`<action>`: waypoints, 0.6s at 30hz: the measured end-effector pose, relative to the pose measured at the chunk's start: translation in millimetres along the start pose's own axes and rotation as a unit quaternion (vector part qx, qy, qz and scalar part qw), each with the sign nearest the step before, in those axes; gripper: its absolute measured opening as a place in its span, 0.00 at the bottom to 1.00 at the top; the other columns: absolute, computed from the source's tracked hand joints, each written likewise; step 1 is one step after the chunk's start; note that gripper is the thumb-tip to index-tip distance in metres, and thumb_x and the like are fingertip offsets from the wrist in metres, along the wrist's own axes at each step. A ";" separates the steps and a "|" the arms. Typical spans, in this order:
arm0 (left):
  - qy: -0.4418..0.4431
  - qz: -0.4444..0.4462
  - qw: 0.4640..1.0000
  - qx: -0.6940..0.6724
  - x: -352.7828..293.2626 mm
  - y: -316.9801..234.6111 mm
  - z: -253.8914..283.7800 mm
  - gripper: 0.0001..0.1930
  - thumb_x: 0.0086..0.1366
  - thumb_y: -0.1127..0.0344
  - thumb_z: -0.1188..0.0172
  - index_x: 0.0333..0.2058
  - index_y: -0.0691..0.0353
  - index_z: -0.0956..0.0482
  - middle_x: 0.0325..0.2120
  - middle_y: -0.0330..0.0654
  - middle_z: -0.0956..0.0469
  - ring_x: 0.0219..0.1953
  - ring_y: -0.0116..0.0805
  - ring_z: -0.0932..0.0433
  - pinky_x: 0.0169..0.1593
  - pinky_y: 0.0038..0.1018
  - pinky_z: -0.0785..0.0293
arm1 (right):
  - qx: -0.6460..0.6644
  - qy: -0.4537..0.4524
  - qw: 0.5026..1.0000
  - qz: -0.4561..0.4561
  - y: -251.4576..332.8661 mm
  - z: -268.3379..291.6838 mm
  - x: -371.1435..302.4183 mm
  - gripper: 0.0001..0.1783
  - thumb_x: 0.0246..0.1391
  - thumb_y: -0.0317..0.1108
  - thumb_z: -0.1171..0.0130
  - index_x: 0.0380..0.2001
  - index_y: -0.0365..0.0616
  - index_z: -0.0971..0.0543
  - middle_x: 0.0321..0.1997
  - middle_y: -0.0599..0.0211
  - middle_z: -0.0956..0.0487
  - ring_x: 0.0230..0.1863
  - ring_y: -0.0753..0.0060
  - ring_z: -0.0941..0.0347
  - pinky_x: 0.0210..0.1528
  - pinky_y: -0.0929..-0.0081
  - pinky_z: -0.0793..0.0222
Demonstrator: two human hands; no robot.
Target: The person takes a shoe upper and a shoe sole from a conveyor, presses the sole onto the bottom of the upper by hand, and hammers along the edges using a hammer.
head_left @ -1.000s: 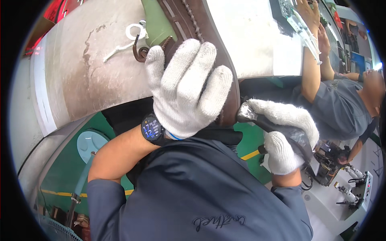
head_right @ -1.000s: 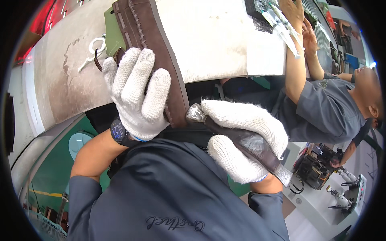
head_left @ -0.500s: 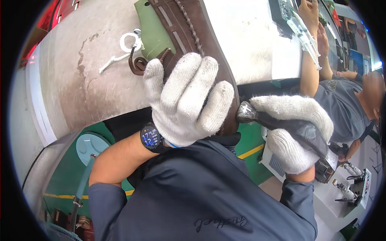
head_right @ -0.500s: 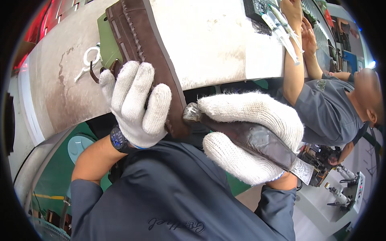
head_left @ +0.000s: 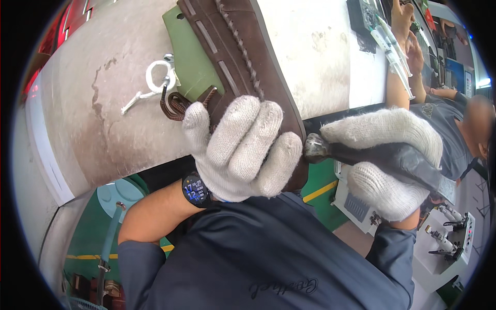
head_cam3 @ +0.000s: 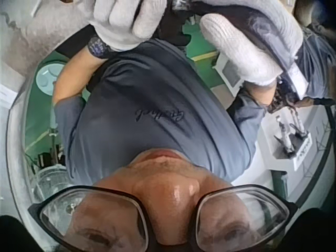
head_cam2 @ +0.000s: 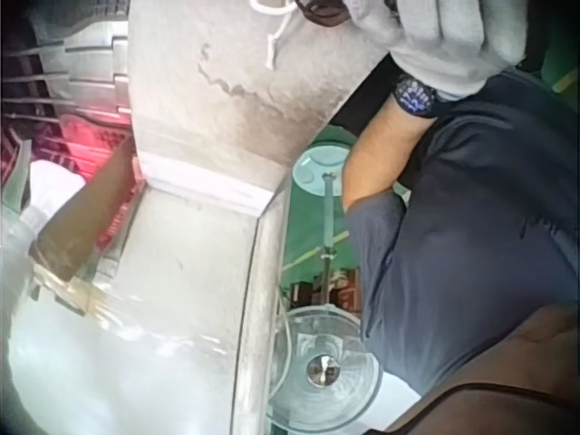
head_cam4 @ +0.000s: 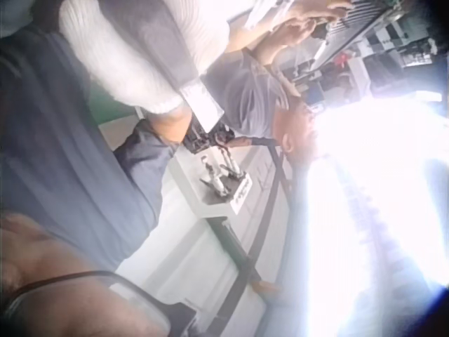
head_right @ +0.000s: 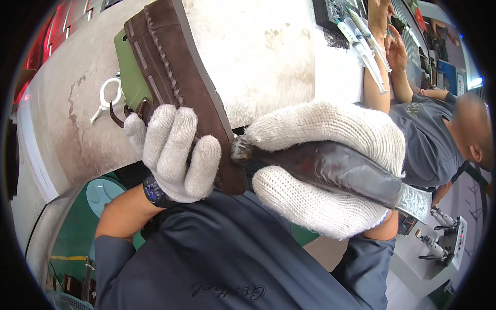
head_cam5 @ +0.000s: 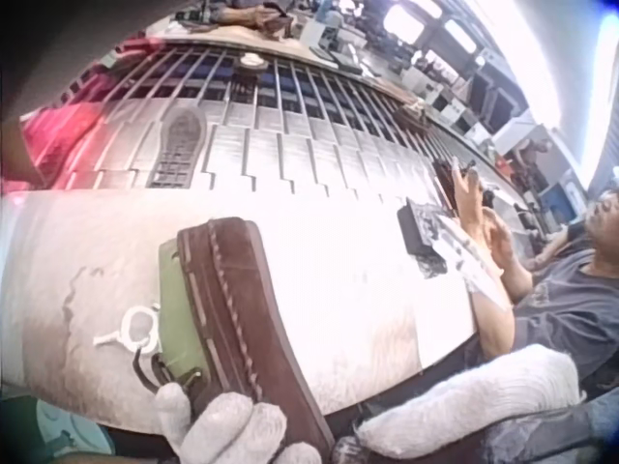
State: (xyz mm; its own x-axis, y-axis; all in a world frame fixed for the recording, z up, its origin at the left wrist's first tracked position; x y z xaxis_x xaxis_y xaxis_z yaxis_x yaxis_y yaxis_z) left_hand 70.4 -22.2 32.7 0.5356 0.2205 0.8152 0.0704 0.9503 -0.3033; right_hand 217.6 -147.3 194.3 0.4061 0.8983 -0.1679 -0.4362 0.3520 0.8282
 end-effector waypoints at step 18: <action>0.011 -0.019 0.999 -0.027 -1.7 -4.0 8.0 0.17 0.74 0.61 0.38 0.56 0.51 0.31 0.54 0.46 0.26 0.64 0.48 0.28 0.81 0.68 0.52 | 0.029 0.006 1.000 -0.001 -4.3 8.9 33.7 0.19 0.46 0.28 0.26 0.43 0.31 0.14 0.38 0.50 0.10 0.37 0.61 0.10 0.41 0.66 0.12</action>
State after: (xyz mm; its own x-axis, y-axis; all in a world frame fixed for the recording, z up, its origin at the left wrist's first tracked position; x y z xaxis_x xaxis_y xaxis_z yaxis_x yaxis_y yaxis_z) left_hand 62.5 -24.7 36.6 0.5507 0.1792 0.8152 0.1356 0.9445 -0.2992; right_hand 240.4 -120.9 189.9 0.3979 0.9004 -0.1760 -0.3869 0.3386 0.8577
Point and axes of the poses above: each hand's wrist, its own x-axis towards the middle knuckle, its own z-axis out of the back of the hand, y = z × x, the point moved 3 cm from there along x, towards the middle knuckle
